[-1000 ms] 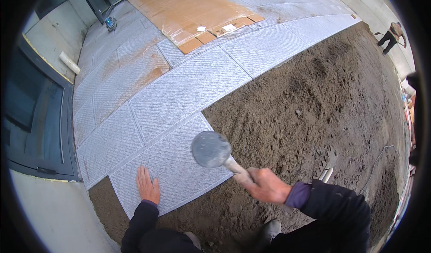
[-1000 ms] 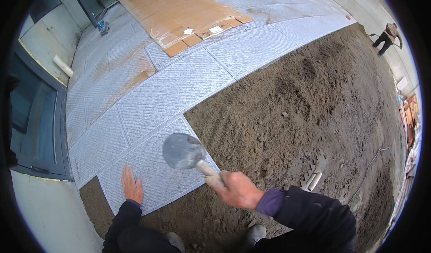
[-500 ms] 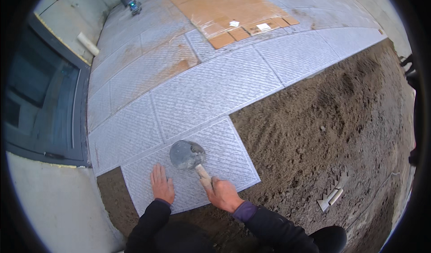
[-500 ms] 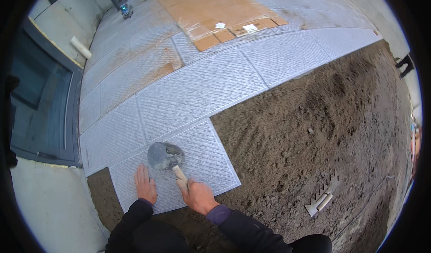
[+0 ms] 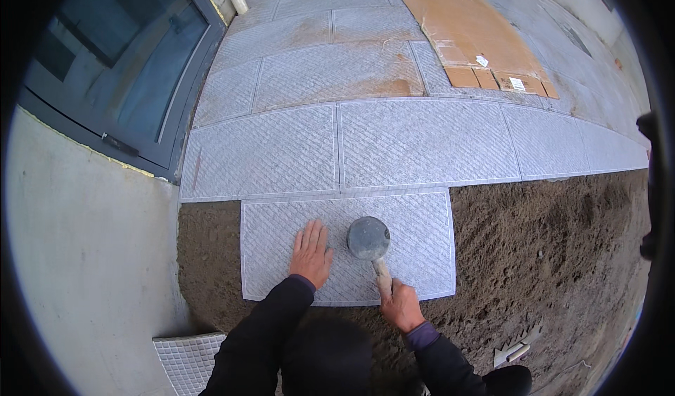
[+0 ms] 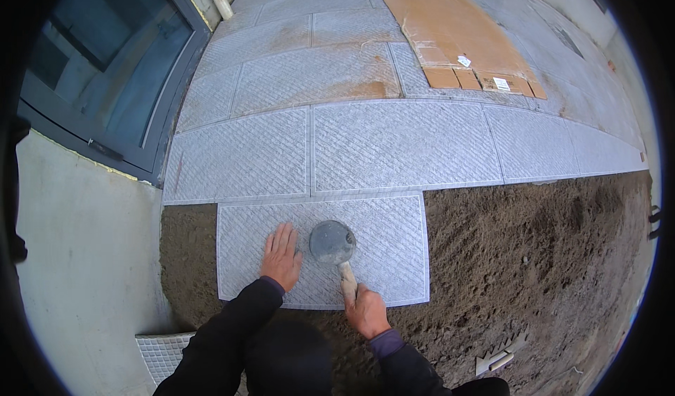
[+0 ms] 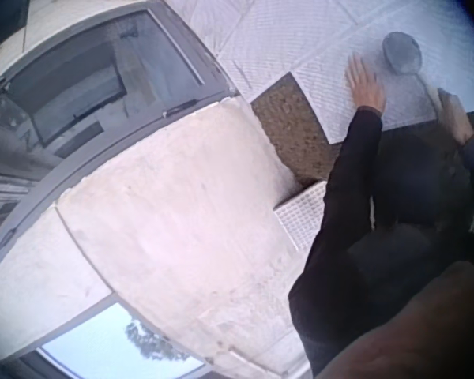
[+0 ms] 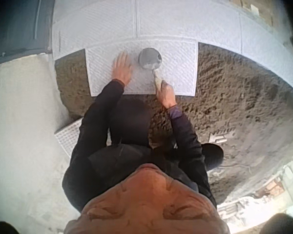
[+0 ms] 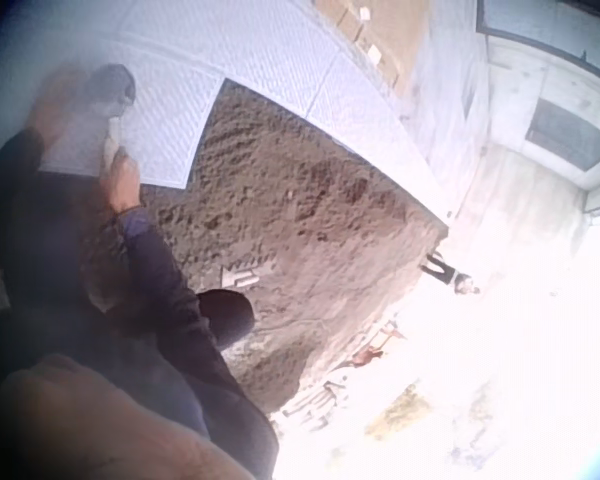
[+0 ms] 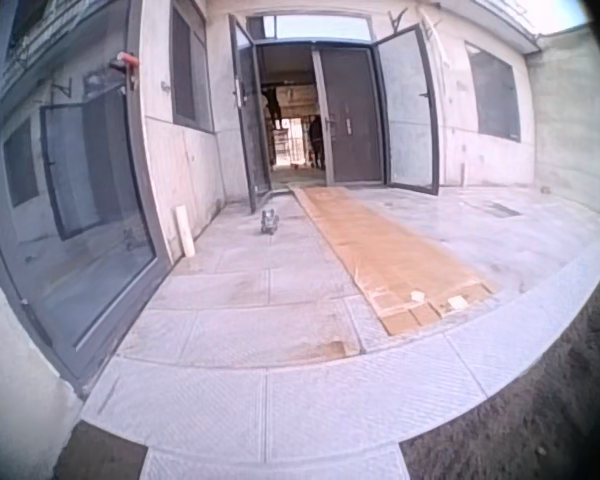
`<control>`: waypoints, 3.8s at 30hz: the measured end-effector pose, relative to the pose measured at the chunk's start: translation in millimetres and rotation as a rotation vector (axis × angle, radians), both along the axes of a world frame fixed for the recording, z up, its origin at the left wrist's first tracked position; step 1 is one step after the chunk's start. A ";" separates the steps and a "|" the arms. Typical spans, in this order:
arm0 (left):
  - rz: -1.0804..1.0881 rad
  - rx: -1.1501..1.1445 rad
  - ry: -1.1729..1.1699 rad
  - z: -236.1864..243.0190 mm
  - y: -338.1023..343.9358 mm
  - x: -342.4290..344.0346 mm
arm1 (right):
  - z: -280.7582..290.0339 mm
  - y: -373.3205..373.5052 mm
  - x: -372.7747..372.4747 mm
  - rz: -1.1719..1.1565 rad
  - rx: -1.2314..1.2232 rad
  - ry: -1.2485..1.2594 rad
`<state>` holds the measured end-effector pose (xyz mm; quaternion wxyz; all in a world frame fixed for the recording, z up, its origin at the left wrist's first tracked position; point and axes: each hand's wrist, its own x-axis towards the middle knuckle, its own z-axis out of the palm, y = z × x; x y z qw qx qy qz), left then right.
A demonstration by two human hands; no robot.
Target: The person measures the floor area, levels the sand base, applies mortar to a tile, and sets it in place, tapping it to align with adjacent tiles. The person uses a tape measure, notched trowel, and rubber mallet during the process.
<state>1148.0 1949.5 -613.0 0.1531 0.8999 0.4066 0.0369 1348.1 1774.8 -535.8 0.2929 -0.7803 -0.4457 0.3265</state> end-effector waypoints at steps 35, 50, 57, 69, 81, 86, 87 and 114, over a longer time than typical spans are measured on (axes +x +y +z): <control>0.194 -0.245 0.314 34.5 -53.3 -75.3 | -16.6 29.3 -39.1 0.148 0.013 -0.117; 0.181 -0.236 0.247 6.1 -52.8 -88.9 | -16.4 -9.5 -30.8 0.054 0.048 -0.105; 0.151 -0.189 0.259 -11.9 -52.0 -99.0 | -14.8 -23.3 -32.1 -0.047 -0.066 -0.064; 0.132 -0.131 0.260 -29.3 -51.7 -108.7 | -11.5 -55.8 -33.2 0.032 -0.059 -0.043; 0.154 -0.152 0.306 -18.0 -53.2 -101.6 | -32.7 -59.2 -29.2 -0.022 -0.170 -0.039; 0.136 -0.118 0.266 -0.9 -57.0 -93.3 | -42.4 -65.4 -35.1 -0.031 -0.093 -0.114; 0.127 -0.114 0.238 4.8 -56.5 -90.3 | -44.1 -65.7 -35.1 -0.031 -0.102 -0.113; 0.024 0.076 -0.021 -16.2 64.8 32.3 | -19.9 -116.2 -51.2 -0.057 -0.296 -0.171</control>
